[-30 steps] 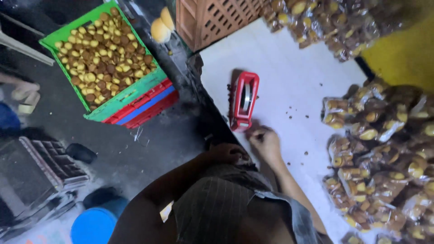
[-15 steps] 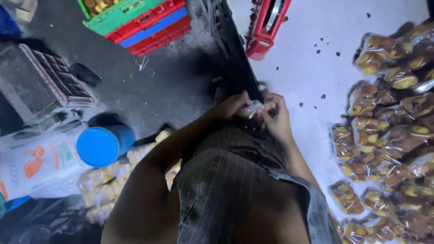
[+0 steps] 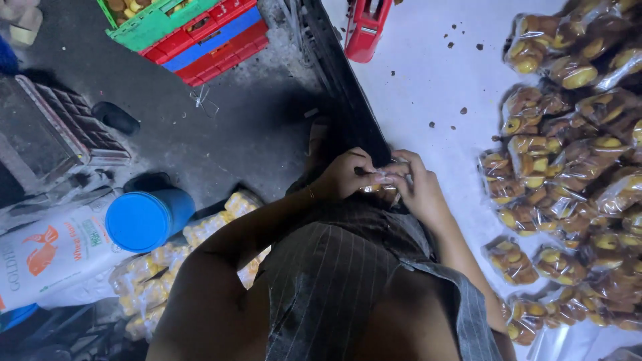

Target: Packing small bread rolls into plastic bags and sealing them using a manual tape dispenser at a high rate of speed.

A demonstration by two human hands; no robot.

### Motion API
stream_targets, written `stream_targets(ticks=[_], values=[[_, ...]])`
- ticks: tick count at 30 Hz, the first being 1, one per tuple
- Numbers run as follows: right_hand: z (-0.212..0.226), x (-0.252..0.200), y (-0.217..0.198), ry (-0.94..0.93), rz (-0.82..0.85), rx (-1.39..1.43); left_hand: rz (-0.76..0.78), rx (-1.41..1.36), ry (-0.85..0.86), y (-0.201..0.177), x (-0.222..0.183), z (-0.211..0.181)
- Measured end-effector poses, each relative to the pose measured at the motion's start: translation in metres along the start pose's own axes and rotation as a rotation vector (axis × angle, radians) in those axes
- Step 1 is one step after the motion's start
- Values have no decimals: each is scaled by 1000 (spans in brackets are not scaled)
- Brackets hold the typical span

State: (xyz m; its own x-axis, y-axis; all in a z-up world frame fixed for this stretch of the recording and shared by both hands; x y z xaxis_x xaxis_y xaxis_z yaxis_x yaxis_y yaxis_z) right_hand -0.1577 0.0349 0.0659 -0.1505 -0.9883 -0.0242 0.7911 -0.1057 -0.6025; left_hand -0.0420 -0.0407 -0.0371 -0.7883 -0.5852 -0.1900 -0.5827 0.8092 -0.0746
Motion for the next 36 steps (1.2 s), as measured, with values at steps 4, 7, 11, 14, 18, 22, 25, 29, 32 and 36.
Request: stream_targets(ticks=[4,7,11,14,18,22,25,29,32,36], values=[[-22,-9,9,198,64,167,-127,205,154,5,-14,-19],[-46,-12,17,288,43,330,-74,207,-8,16,-7,3],[-73,1,-12,167,-288,326,-202,183,0,11,22,17],[-15,12,-45,-29,-367,443,-387,385,134,-12,30,-28],[-24,39,-25,-54,-294,390,-412,371,232,-28,44,-69],[-82,67,-19,79,-343,447,-314,653,820,-20,47,-161],[-43,69,-47,41,-556,397,-289,505,904,-26,84,-167],[-72,82,-54,218,-627,491,188,120,247,-6,240,-64],[-148,42,-135,446,-703,332,113,678,586,-32,380,-66],[-7,32,-232,47,-1138,424,-285,571,570,-149,619,-74]])
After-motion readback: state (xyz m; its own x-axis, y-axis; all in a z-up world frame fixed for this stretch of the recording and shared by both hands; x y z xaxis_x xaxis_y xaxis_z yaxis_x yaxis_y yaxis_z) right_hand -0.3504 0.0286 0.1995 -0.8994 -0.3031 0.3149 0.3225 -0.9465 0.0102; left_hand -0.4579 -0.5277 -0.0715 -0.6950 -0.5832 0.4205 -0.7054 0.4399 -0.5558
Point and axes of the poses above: each hand's wrist, its own x-axis towards the middle knuckle, its own y-axis out of the palm, z = x × y, the point moved 9 cm from there along x, towards the middle knuckle, and after that the axes turned 5 degrees about -y, right-handed, at the moved point
